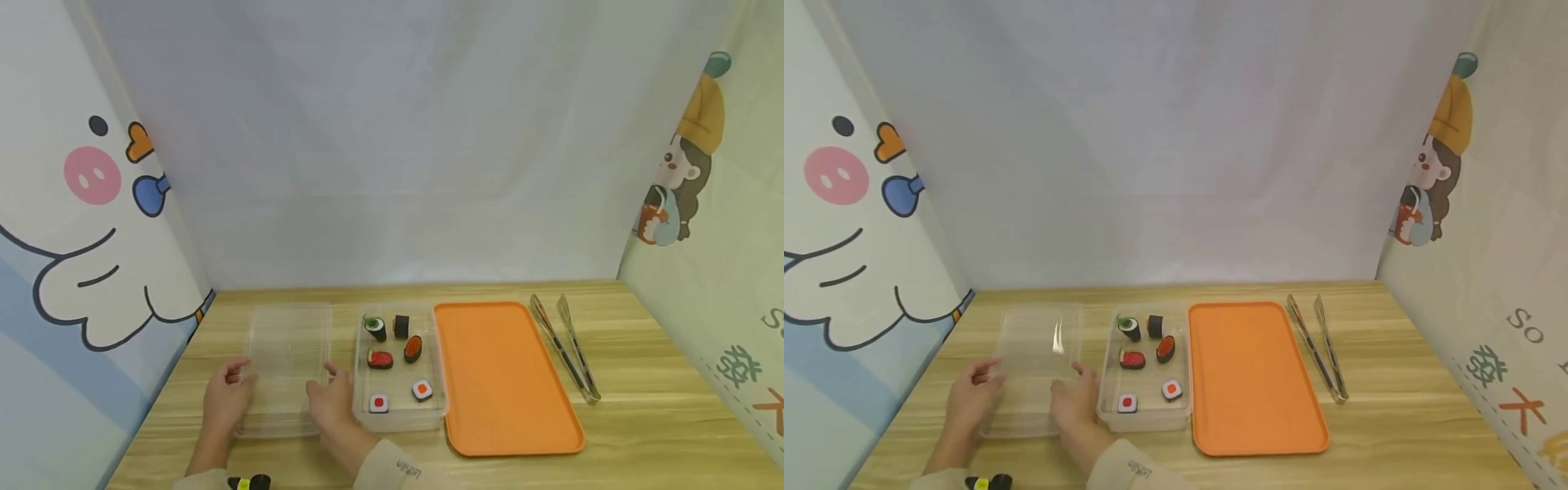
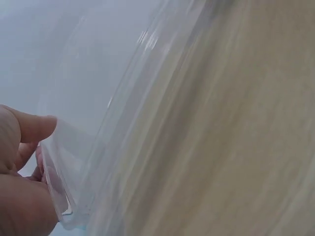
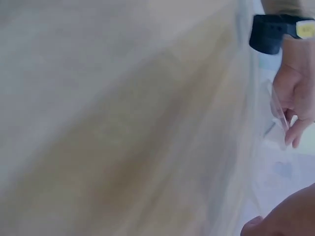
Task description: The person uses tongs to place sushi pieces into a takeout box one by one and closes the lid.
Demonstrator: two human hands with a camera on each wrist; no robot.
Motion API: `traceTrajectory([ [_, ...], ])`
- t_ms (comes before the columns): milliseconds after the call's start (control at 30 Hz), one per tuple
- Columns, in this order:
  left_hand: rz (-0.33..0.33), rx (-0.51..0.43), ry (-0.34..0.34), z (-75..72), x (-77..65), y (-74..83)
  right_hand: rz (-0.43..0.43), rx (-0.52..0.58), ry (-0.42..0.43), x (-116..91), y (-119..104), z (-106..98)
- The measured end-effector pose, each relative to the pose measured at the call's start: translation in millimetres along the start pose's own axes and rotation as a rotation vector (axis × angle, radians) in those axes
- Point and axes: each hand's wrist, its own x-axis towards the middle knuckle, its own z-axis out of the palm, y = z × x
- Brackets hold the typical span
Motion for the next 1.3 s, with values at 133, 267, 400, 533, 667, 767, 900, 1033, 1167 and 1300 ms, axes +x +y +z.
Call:
traceTrajectory([
  [133,0.014,-0.018,0.084,-2.1,-3.0,6.1,-0.101,0.001,0.063,3.4,-9.0,0.2],
  [267,0.052,-0.043,0.157,-4.3,-5.0,12.8,-0.144,0.019,0.097,7.6,-18.3,-1.7],
  [400,0.105,-0.074,0.205,-4.6,-6.8,20.5,-0.133,0.05,0.125,12.8,-26.5,-7.0],
  [533,0.157,-0.086,0.254,-4.1,-9.7,28.4,-0.165,0.053,0.125,18.4,-34.8,-16.3],
  [667,0.196,-0.142,0.28,-4.1,-12.1,37.0,-0.233,0.032,0.085,22.8,-43.6,-27.9],
  [767,0.204,-0.18,0.278,-5.4,-14.3,44.7,-0.276,0.009,0.045,25.2,-48.7,-36.8],
  [900,0.202,-0.172,0.268,-7.5,-18.4,54.4,-0.327,-0.036,0.011,30.2,-53.2,-47.7],
  [1033,0.207,-0.171,0.263,-6.4,-22.7,62.0,-0.353,-0.075,0.025,34.0,-56.6,-54.9],
  [1167,0.204,-0.226,0.252,-2.1,-26.8,69.8,-0.352,-0.057,0.023,38.0,-57.3,-59.0],
  [1300,0.176,-0.293,0.201,2.6,-29.3,77.0,-0.347,-0.029,0.028,42.6,-59.4,-64.5],
])
